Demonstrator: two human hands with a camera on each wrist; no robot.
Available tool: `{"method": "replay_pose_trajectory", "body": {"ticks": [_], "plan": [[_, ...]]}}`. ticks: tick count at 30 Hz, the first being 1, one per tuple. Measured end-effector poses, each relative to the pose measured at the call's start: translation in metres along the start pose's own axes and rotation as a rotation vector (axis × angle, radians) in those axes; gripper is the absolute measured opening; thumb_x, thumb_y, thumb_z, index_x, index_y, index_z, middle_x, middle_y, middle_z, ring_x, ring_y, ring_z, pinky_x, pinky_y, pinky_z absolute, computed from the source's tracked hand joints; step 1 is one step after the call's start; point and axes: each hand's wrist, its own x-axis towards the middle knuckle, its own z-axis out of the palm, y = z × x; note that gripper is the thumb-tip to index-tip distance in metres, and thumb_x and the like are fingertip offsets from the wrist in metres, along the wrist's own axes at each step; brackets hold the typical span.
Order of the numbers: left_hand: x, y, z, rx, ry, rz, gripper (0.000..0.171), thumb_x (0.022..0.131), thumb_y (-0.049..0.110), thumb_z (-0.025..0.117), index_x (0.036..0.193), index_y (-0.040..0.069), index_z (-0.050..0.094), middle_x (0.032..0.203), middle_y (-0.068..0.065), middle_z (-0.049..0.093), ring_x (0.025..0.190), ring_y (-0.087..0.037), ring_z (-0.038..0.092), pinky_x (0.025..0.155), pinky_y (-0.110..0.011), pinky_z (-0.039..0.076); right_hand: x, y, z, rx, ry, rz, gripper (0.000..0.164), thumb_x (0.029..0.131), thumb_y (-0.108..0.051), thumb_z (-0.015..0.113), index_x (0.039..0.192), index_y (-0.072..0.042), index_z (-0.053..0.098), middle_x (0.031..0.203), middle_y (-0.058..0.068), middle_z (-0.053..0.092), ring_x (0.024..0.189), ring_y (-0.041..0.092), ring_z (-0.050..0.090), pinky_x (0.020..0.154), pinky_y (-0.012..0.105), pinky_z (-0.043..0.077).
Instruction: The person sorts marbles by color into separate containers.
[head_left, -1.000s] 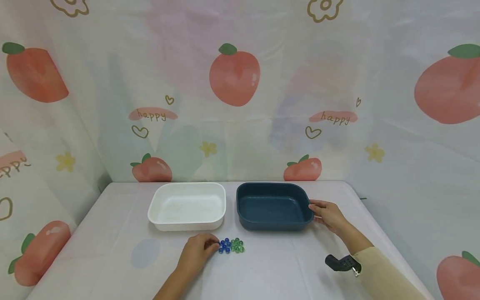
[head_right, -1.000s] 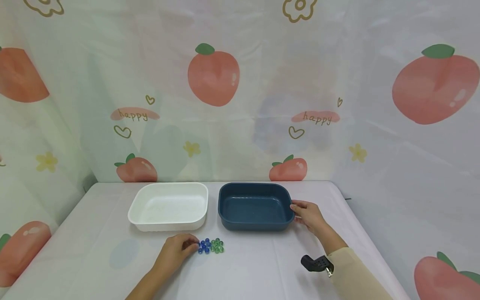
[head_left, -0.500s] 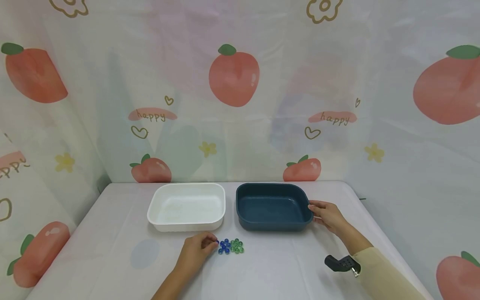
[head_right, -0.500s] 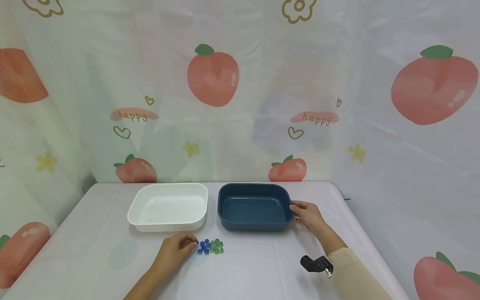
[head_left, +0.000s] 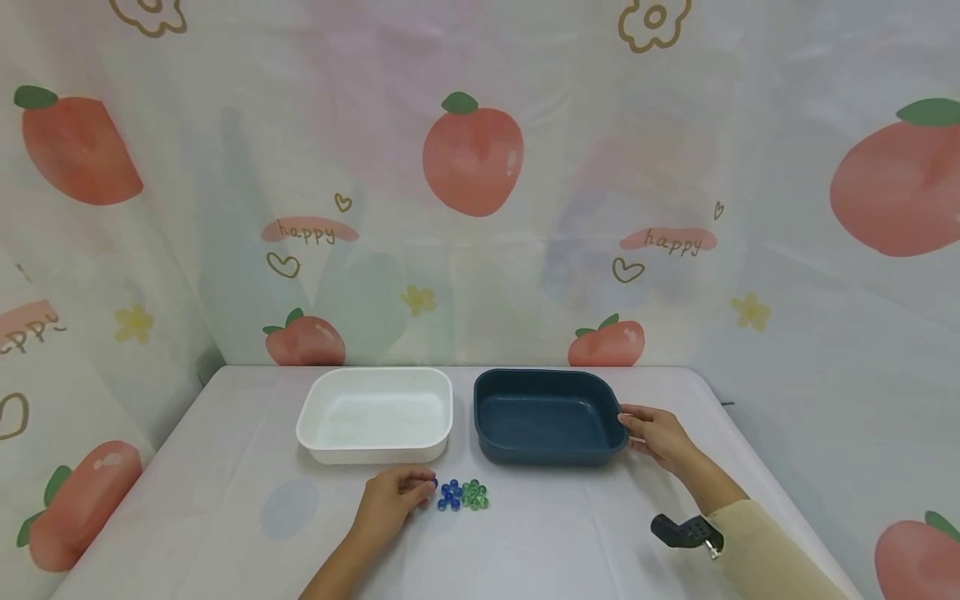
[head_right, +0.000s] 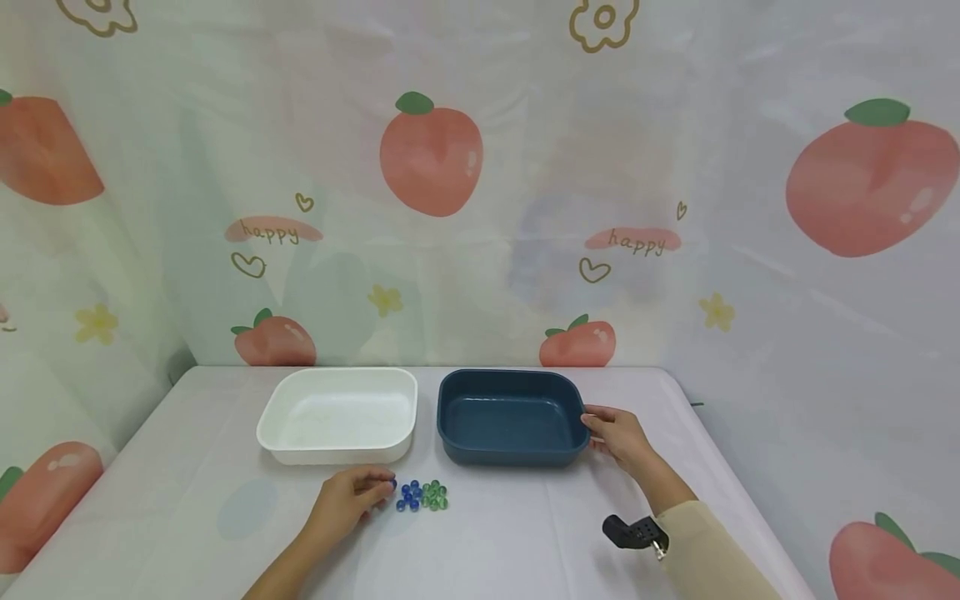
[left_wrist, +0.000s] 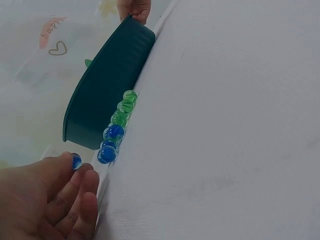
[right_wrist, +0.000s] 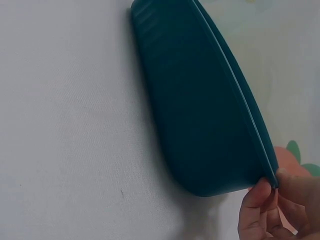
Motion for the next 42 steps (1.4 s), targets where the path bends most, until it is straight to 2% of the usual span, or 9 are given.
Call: {"method": "replay_pose_trajectory", "body": {"ticks": [8,15,26,35,42], "plan": [[0.004,0.003,0.0,-0.081,-0.034,-0.059,0.029,0.091,0.026,0.071,0.111,0.005,0.072,0.087,-0.003,0.075,0.068,-0.013,0.064,0.053,-0.026,0.054,0.0,0.001,0.0,0.025,-0.018,-0.014,0.052,0.103,-0.017,0.051,0.143,0.014,0.038,0.138,0.033,0.049,0.092,0.011,0.065,0.078,0.025,0.058],[0.007,0.008,0.002,-0.142,-0.052,-0.086,0.028,0.092,0.023,0.069,0.113,0.004,0.07,0.095,-0.007,0.075,0.075,-0.014,0.07,0.057,-0.026,0.056,0.0,0.003,-0.001,0.014,-0.013,-0.007,0.053,0.103,-0.019,0.051,0.143,0.013,0.037,0.139,0.032,0.049,0.093,0.011,0.065,0.08,0.027,0.058],[0.008,0.02,0.005,-0.25,-0.078,-0.121,0.033,0.093,0.023,0.069,0.116,0.0,0.067,0.102,-0.012,0.074,0.079,-0.016,0.072,0.063,-0.029,0.058,-0.001,-0.001,0.0,0.031,-0.019,-0.001,0.051,0.103,-0.016,0.051,0.143,0.014,0.038,0.136,0.032,0.051,0.09,0.012,0.066,0.077,0.025,0.058],[0.011,0.029,0.008,-0.317,-0.093,-0.121,0.032,0.095,0.016,0.066,0.117,-0.007,0.066,0.106,-0.019,0.073,0.086,-0.023,0.074,0.071,-0.034,0.061,-0.001,-0.001,-0.001,0.017,-0.02,-0.006,0.052,0.103,-0.017,0.052,0.142,0.014,0.038,0.136,0.033,0.051,0.09,0.012,0.066,0.078,0.026,0.059],[0.016,0.037,0.009,-0.369,-0.108,-0.123,0.033,0.095,0.016,0.065,0.118,-0.007,0.065,0.107,-0.018,0.073,0.089,-0.023,0.074,0.074,-0.032,0.06,0.001,0.0,-0.001,0.004,-0.016,0.0,0.053,0.103,-0.019,0.052,0.143,0.013,0.038,0.139,0.033,0.048,0.094,0.013,0.064,0.08,0.027,0.059]]}}
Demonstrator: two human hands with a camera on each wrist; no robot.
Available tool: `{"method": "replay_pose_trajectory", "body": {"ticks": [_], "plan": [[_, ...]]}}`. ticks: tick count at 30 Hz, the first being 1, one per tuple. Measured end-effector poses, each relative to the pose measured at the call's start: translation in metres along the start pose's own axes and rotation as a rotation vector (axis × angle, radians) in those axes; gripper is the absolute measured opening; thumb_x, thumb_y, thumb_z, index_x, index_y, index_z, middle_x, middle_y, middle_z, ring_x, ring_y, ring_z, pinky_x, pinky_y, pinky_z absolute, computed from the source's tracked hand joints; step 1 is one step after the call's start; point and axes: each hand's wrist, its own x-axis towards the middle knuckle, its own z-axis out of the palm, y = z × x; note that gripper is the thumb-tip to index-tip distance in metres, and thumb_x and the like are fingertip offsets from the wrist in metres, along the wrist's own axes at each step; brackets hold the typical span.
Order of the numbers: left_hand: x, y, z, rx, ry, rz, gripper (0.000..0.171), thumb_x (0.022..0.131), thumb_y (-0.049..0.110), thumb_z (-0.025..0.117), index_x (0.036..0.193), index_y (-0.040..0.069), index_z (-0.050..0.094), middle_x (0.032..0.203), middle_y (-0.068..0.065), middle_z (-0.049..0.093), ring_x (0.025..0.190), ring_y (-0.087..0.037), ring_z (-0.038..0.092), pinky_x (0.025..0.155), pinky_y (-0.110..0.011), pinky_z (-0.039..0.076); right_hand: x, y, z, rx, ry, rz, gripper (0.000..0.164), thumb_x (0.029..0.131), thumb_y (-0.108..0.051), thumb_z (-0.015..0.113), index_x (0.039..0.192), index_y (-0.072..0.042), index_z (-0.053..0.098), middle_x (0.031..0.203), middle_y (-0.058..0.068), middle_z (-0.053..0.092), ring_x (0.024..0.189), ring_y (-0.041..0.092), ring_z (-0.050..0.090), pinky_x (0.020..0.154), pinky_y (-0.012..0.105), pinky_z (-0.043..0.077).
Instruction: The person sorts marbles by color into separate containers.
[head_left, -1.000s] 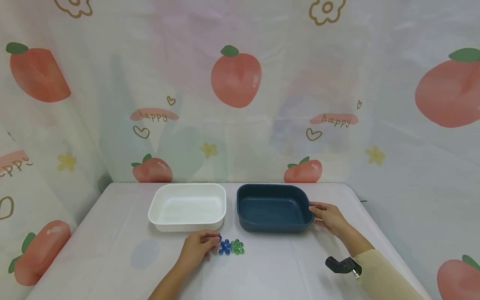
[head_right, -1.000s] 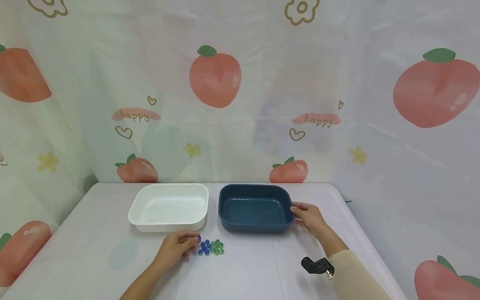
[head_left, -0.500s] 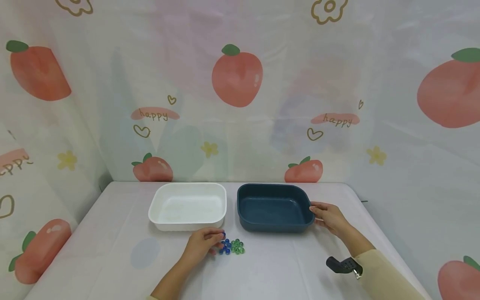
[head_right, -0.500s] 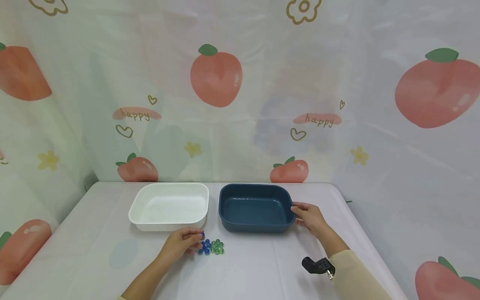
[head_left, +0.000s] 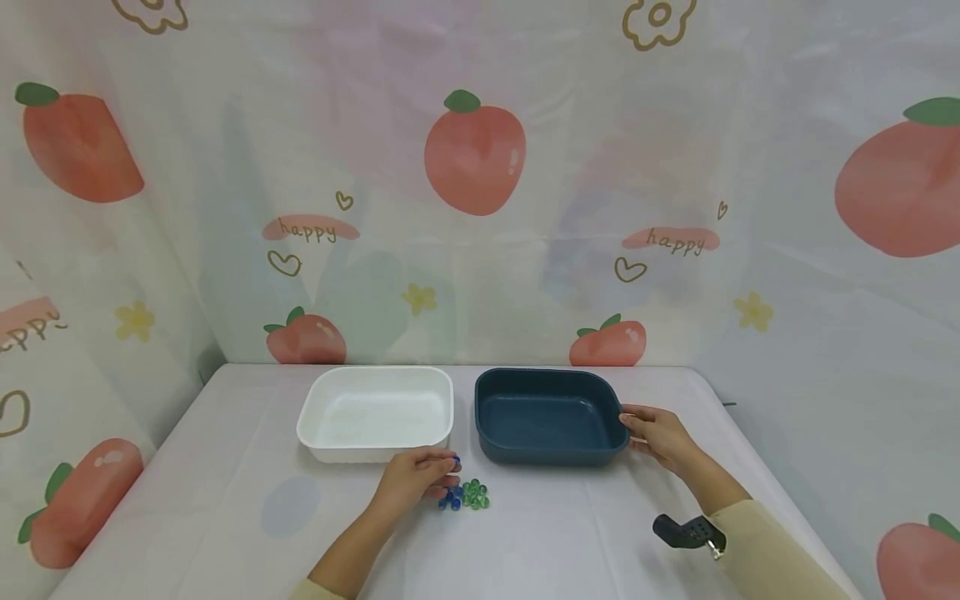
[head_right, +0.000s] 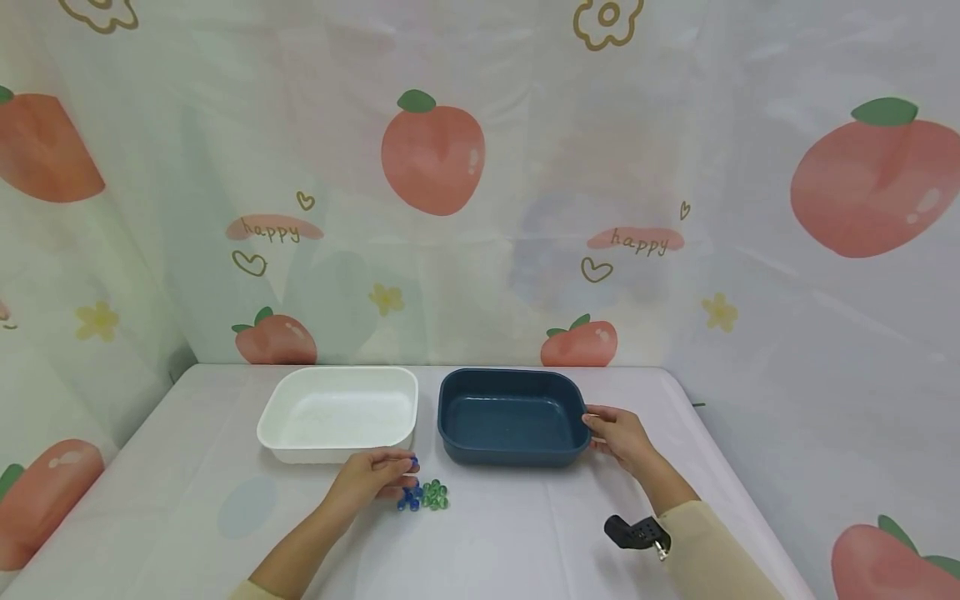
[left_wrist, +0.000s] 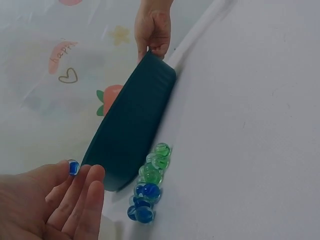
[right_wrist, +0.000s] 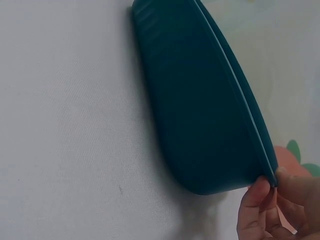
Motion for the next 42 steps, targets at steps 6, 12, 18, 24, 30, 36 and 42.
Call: {"method": "replay_pose_trajectory", "body": {"ticks": [6,12,18,24,30,36,42], "plan": [[0.005,0.007,0.003,-0.005,-0.002,-0.002,0.032,0.095,0.017,0.066,0.117,-0.006,0.065,0.108,-0.019,0.072,0.09,-0.024,0.074,0.076,-0.033,0.06,0.001,0.0,-0.001,0.011,0.001,0.006,0.054,0.103,-0.02,0.052,0.143,0.013,0.038,0.139,0.032,0.049,0.092,0.013,0.065,0.08,0.028,0.059],[0.012,0.012,0.006,0.005,-0.004,-0.004,0.032,0.096,0.018,0.065,0.118,-0.005,0.065,0.108,-0.017,0.073,0.091,-0.022,0.074,0.078,-0.034,0.06,0.001,0.001,-0.001,0.011,-0.001,0.004,0.053,0.103,-0.02,0.052,0.143,0.012,0.038,0.139,0.032,0.049,0.092,0.011,0.065,0.081,0.028,0.058],[0.016,0.021,0.01,0.007,-0.003,0.0,0.032,0.096,0.018,0.065,0.118,-0.005,0.065,0.107,-0.016,0.073,0.09,-0.022,0.074,0.077,-0.032,0.06,0.001,0.001,-0.002,0.003,-0.001,-0.004,0.053,0.103,-0.019,0.051,0.143,0.012,0.038,0.139,0.033,0.048,0.094,0.012,0.065,0.082,0.029,0.058],[0.02,0.03,0.016,0.026,0.01,0.007,0.031,0.094,0.019,0.067,0.115,-0.003,0.067,0.103,-0.014,0.075,0.091,-0.022,0.074,0.079,-0.03,0.059,0.002,0.002,-0.002,-0.003,0.0,-0.004,0.053,0.103,-0.018,0.052,0.143,0.013,0.038,0.141,0.034,0.046,0.095,0.014,0.066,0.082,0.03,0.058],[0.029,0.033,0.019,0.002,0.009,0.019,0.029,0.094,0.015,0.068,0.114,-0.005,0.067,0.101,-0.017,0.074,0.091,-0.022,0.074,0.078,-0.03,0.059,0.002,0.002,-0.001,-0.01,0.001,-0.002,0.051,0.104,-0.017,0.051,0.143,0.012,0.038,0.142,0.034,0.044,0.098,0.017,0.066,0.083,0.031,0.058],[0.038,0.037,0.023,-0.006,0.007,0.005,0.031,0.094,0.014,0.067,0.116,-0.006,0.066,0.101,-0.016,0.074,0.089,-0.022,0.074,0.077,-0.029,0.059,0.001,0.002,-0.002,-0.002,-0.004,-0.003,0.051,0.104,-0.017,0.05,0.143,0.012,0.038,0.141,0.034,0.045,0.098,0.016,0.066,0.083,0.03,0.058],[0.042,0.04,0.027,0.01,0.002,0.003,0.029,0.094,0.014,0.066,0.115,-0.006,0.067,0.101,-0.017,0.074,0.087,-0.023,0.074,0.075,-0.029,0.06,0.0,0.0,-0.001,0.006,-0.007,0.004,0.051,0.104,-0.017,0.051,0.143,0.012,0.037,0.14,0.035,0.045,0.098,0.018,0.066,0.083,0.031,0.058]]}}
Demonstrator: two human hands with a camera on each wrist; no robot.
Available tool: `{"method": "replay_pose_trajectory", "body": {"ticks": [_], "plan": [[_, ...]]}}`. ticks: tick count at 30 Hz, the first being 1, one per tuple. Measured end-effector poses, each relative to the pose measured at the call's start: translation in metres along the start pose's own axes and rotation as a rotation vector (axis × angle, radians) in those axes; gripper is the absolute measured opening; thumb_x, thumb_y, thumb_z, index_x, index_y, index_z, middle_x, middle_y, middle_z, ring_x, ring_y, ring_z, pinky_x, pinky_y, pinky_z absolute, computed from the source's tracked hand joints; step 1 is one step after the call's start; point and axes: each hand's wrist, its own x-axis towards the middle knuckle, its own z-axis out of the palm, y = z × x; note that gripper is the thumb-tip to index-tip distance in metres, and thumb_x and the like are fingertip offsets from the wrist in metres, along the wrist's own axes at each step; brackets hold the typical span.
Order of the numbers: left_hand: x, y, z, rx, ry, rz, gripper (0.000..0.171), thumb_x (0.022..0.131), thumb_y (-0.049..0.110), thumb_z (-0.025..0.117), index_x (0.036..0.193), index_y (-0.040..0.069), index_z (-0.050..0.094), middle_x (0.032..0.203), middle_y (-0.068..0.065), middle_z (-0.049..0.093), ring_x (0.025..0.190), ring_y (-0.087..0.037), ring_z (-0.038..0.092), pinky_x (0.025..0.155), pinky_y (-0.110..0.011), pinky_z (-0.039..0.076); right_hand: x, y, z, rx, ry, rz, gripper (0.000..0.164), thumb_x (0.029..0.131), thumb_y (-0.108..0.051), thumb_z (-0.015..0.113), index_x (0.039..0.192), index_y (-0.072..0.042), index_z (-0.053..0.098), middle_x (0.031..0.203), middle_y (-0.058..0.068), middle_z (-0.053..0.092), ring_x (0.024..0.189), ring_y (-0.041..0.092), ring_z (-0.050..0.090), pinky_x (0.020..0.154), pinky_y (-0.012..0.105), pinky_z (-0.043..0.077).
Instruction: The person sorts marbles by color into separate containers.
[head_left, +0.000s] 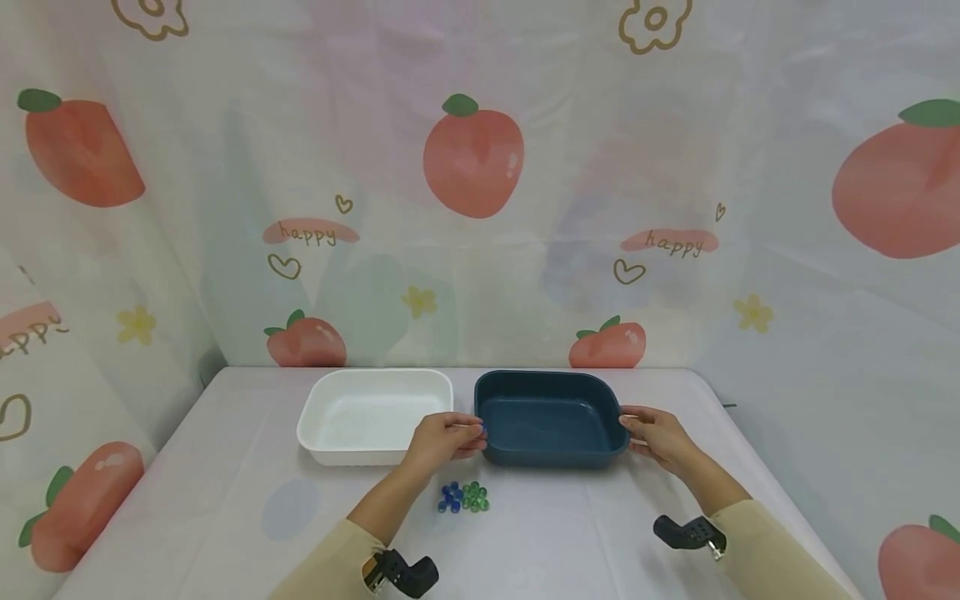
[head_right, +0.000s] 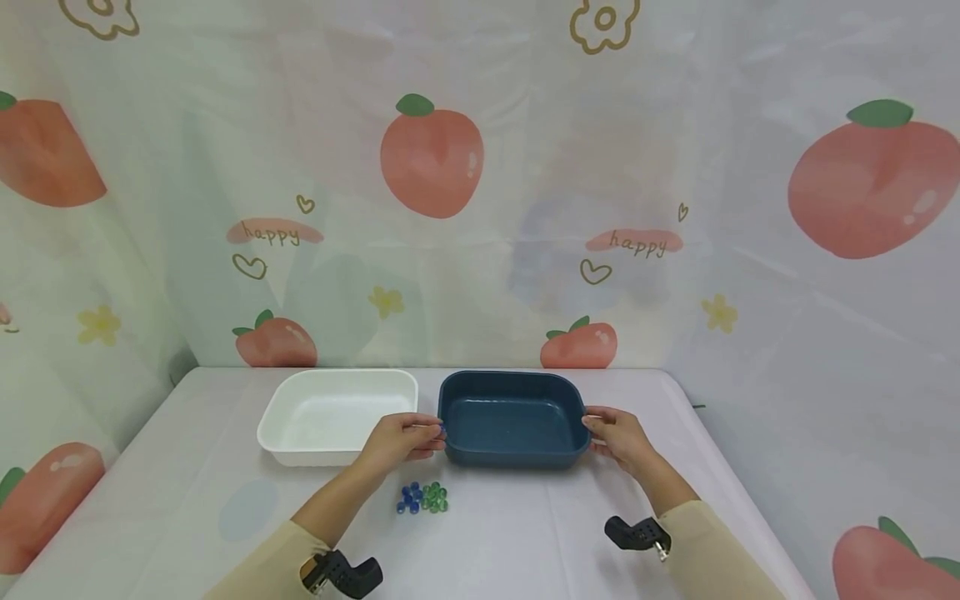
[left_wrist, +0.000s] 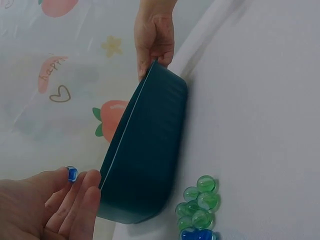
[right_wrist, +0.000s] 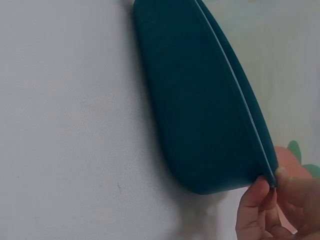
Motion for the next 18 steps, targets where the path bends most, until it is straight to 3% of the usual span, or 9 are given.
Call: {"method": "replay_pose_trajectory", "body": {"ticks": [18], "plan": [[0.013,0.001,0.01,0.049,0.023,-0.029,0.025,0.095,0.016,0.066,0.11,-0.003,0.07,0.096,-0.013,0.075,0.078,-0.02,0.074,0.071,-0.03,0.06,0.001,0.002,0.0,-0.005,0.013,-0.013,0.05,0.103,-0.016,0.052,0.142,0.013,0.039,0.136,0.034,0.049,0.09,0.016,0.066,0.078,0.029,0.059]]}}
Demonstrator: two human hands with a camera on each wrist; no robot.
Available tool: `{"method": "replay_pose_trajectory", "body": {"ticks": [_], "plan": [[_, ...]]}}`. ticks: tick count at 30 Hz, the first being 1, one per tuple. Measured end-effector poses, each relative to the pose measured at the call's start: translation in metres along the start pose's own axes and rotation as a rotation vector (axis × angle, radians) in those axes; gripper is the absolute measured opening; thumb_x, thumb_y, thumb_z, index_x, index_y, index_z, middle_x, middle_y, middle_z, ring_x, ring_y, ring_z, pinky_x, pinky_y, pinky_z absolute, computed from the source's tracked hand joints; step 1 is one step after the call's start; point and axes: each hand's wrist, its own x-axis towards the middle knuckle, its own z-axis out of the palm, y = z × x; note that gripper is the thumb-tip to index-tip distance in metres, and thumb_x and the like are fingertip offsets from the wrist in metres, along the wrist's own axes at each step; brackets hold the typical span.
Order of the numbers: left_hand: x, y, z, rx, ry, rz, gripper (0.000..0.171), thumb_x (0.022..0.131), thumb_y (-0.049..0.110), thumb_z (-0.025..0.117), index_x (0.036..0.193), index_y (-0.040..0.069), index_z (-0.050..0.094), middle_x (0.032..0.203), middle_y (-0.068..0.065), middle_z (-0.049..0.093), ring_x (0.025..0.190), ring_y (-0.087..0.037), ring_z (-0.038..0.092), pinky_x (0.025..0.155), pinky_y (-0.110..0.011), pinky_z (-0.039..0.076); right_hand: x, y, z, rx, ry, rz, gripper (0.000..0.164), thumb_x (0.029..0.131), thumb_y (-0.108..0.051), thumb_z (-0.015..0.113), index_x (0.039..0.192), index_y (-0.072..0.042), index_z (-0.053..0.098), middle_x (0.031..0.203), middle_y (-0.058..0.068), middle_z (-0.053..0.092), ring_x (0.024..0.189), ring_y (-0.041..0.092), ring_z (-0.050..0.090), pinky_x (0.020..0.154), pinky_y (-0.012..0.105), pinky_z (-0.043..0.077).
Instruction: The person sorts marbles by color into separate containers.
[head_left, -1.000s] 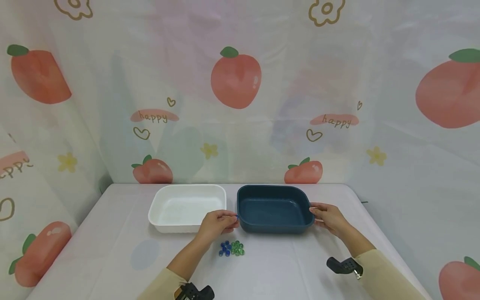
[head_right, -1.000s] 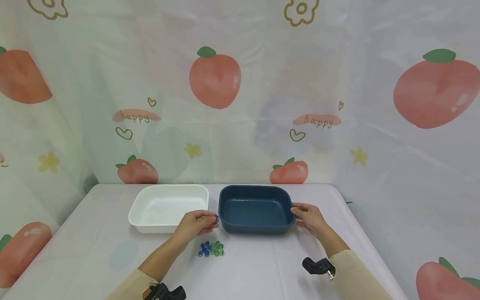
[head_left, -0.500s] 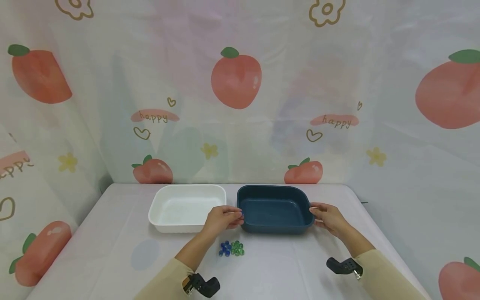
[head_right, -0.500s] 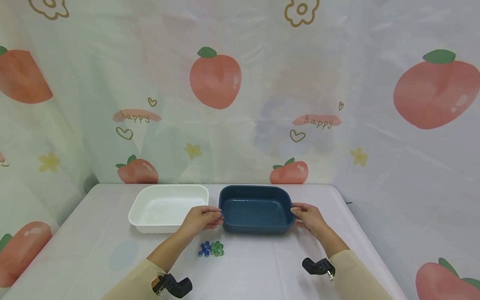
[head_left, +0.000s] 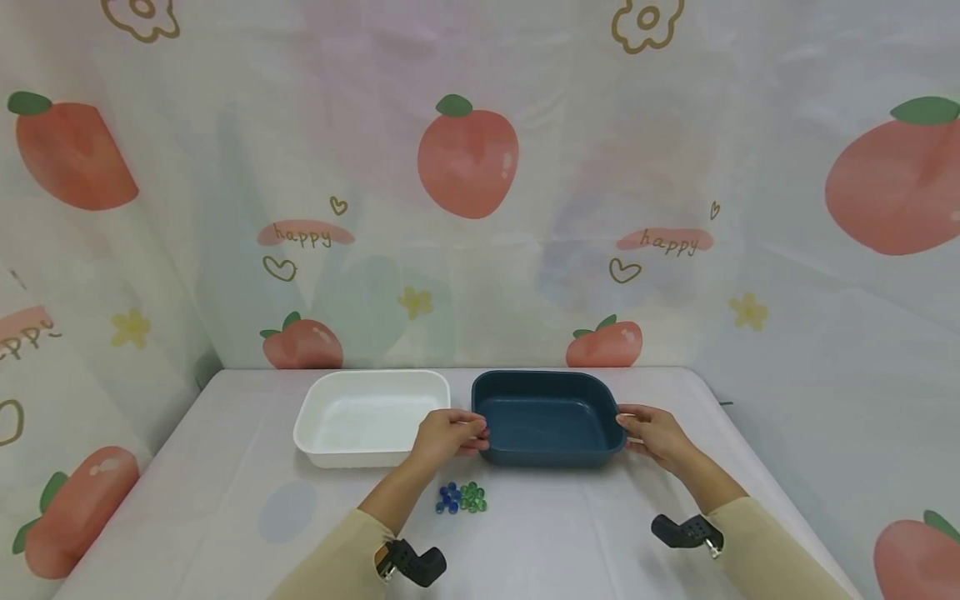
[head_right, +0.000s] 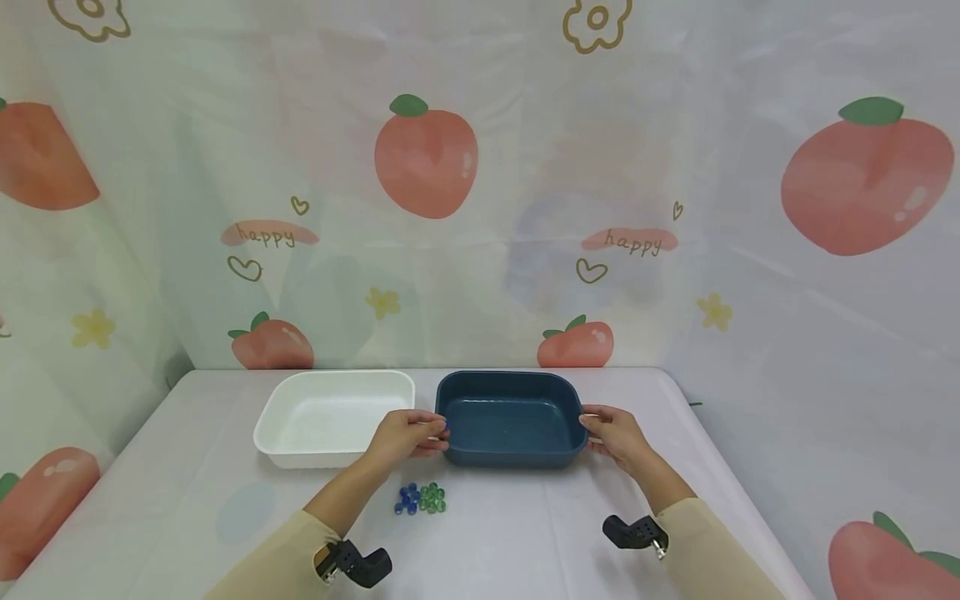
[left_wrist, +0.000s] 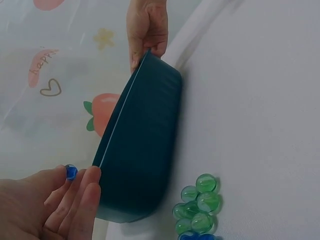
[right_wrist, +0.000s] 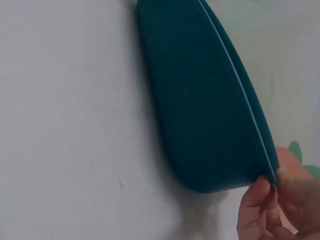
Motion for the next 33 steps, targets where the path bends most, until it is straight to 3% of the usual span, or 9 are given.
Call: {"method": "replay_pose_trajectory", "body": {"ticks": [13,33], "plan": [[0.002,-0.004,0.005,0.036,-0.004,-0.007,0.022,0.095,0.018,0.066,0.108,0.0,0.072,0.093,-0.011,0.075,0.075,-0.019,0.075,0.066,-0.026,0.059,0.0,0.001,0.001,-0.009,0.009,0.002,0.05,0.103,-0.016,0.051,0.142,0.013,0.039,0.136,0.034,0.049,0.091,0.016,0.066,0.077,0.028,0.059],[0.003,-0.003,0.012,0.044,-0.028,0.034,0.024,0.095,0.018,0.066,0.109,-0.001,0.072,0.093,-0.011,0.076,0.073,-0.019,0.074,0.063,-0.026,0.059,-0.002,-0.002,0.003,-0.008,0.018,0.009,0.05,0.103,-0.016,0.051,0.142,0.012,0.039,0.137,0.035,0.048,0.091,0.016,0.067,0.079,0.029,0.059]]}}
